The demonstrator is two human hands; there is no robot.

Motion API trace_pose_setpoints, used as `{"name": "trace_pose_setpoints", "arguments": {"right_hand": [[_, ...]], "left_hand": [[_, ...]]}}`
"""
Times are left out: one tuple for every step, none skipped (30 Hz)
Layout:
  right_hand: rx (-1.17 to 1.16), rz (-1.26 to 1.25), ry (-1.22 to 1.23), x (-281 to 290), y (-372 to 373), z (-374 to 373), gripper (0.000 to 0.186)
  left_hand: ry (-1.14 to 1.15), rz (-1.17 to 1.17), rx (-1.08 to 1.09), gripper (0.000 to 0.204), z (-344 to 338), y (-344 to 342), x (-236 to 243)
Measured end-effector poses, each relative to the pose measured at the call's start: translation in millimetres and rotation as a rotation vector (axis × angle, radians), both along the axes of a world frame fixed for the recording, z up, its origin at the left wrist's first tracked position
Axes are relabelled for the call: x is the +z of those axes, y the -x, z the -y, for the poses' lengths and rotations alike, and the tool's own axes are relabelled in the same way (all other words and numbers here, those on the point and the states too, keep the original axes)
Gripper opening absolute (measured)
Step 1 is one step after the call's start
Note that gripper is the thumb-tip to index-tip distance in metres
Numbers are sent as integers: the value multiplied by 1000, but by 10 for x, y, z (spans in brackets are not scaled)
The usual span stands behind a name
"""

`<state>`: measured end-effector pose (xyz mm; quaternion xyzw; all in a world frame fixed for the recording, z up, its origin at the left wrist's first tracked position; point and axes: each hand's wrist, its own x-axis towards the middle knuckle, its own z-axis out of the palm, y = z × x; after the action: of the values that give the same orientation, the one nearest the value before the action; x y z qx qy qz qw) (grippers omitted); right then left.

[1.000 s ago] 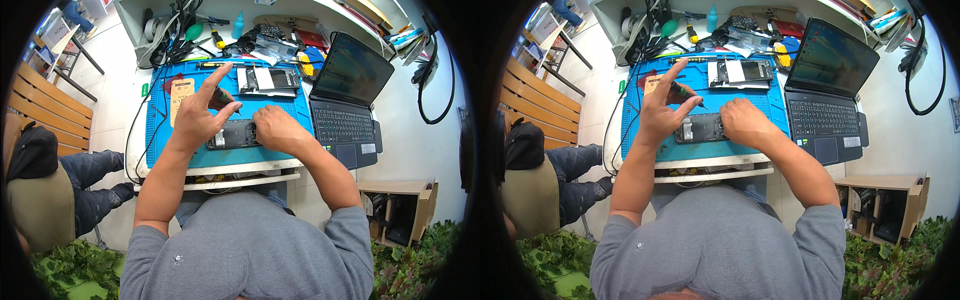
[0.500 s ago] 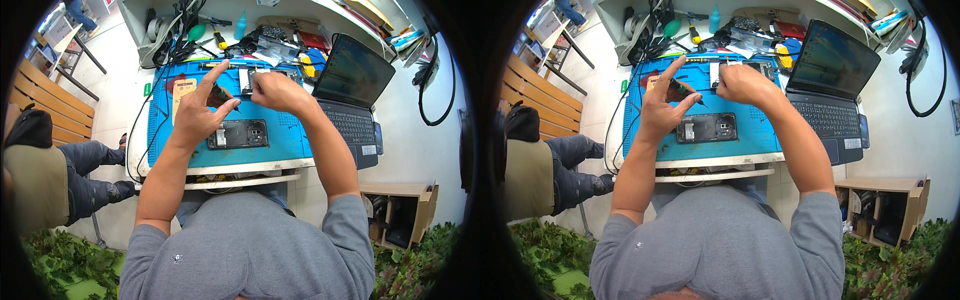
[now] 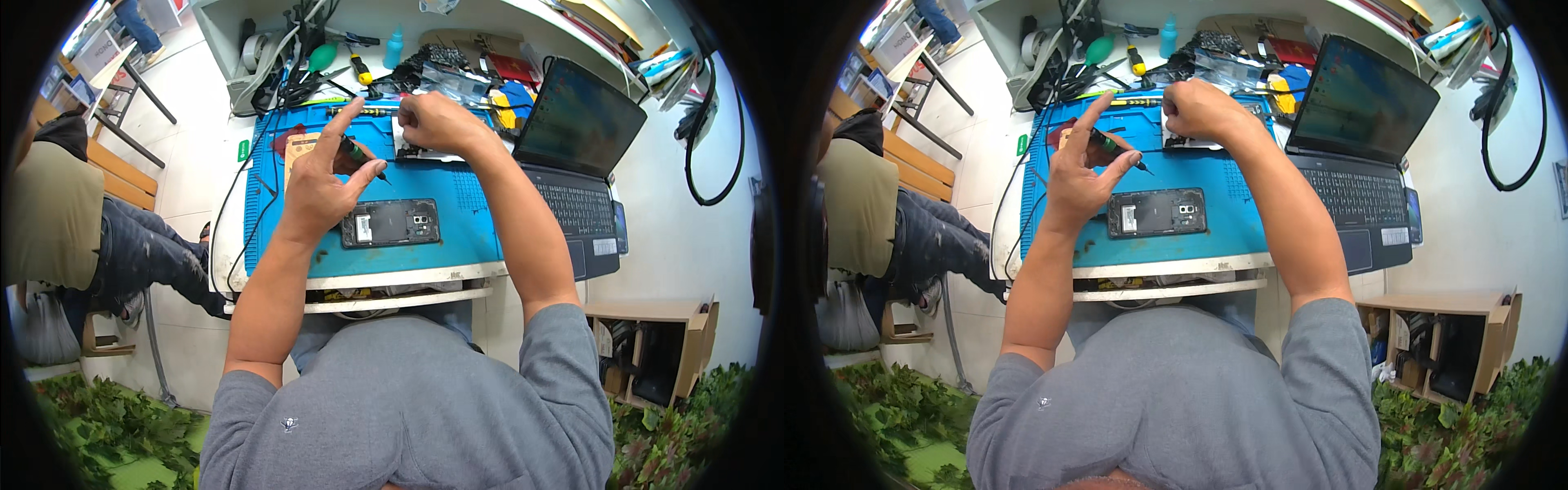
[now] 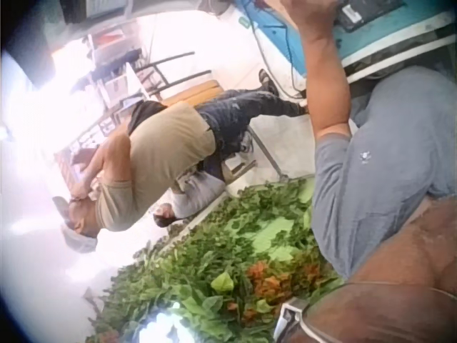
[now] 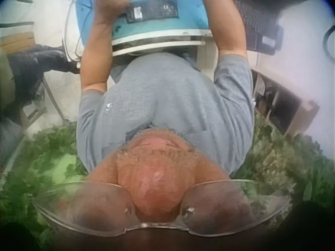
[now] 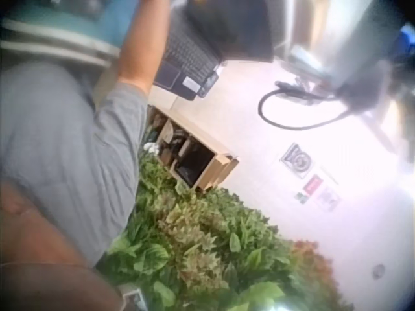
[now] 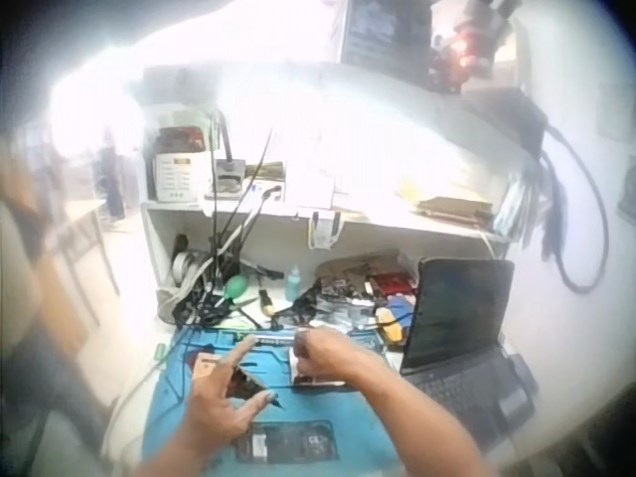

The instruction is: The person disassembles a smartphone using a screwdriver, removing the back cover and several internal components on a blue repair mat.

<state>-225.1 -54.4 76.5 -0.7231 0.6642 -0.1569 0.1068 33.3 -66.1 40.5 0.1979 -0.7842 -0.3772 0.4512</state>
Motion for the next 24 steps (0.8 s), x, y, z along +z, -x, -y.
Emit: {"name": "trace_pose_setpoints", "arguments": {"right_hand": [[-7,14,12,19,44,-83,22],[5,38,50,46,10,-197,20],[17,61,89,38,0,-321,18],[-9,93,110,9,-35,-487,16],[-42,123,132,-8,-78,-709,14],[-67,154,160,-20,-115,-890,13],[-81,163,175,-163,-80,-1068,12],[-110,207,177,-258,-120,-1204,12],[-143,249,177,-337,-159,-1338,13],[-180,299,177,-423,-199,-1447,13],[-218,350,181,-501,-236,-1546,14],[-251,405,182,-589,-274,-1608,14],[-234,399,246,-670,-303,-1645,14],[-219,392,309,-743,-329,-1674,15],[-203,384,373,-808,-342,-1697,15],[-215,400,377,-863,-342,-1715,16],[-216,395,392,-879,-346,-1719,16],[-218,390,406,-893,-352,-1719,16],[-220,385,421,-907,-359,-1717,16],[-217,384,420,-909,-361,-1718,16],[-215,383,419,-902,-365,-1719,16],[-214,382,419,-898,-368,-1715,17],[-210,379,426,-904,-361,-1720,17],[-206,375,433,-911,-356,-1723,17]], "left_hand": [[-29,-2,-8,88,-17,11,4],[-26,20,-10,90,-19,-11,-18],[-25,8,-30,91,-13,-8,-52],[-24,-4,-50,92,-11,1,-90],[-23,-18,-76,93,-20,27,-120],[-12,-4,-100,95,-29,35,-155],[-20,-7,-117,94,-60,83,-162],[-28,-7,-122,93,-102,103,-165],[-37,-9,-132,92,-132,134,-173],[1,19,-129,94,-147,157,-191],[22,40,-135,95,-179,189,-171],[41,66,-134,95,-223,202,-151],[60,91,-133,96,-263,220,-126],[98,107,-127,94,-299,251,-90],[115,118,-134,93,-320,287,-69],[131,128,-141,92,-331,325,-53],[149,137,-144,92,-338,358,-38],[159,145,-148,91,-342,397,-32],[169,153,-152,91,-340,438,-33],[178,158,-158,90,-339,473,-38],[184,173,-154,90,-338,498,-47],[189,187,-150,90,-336,519,-57],[193,200,-150,90,-339,545,-72],[187,203,-147,90,-341,559,-79]]}}
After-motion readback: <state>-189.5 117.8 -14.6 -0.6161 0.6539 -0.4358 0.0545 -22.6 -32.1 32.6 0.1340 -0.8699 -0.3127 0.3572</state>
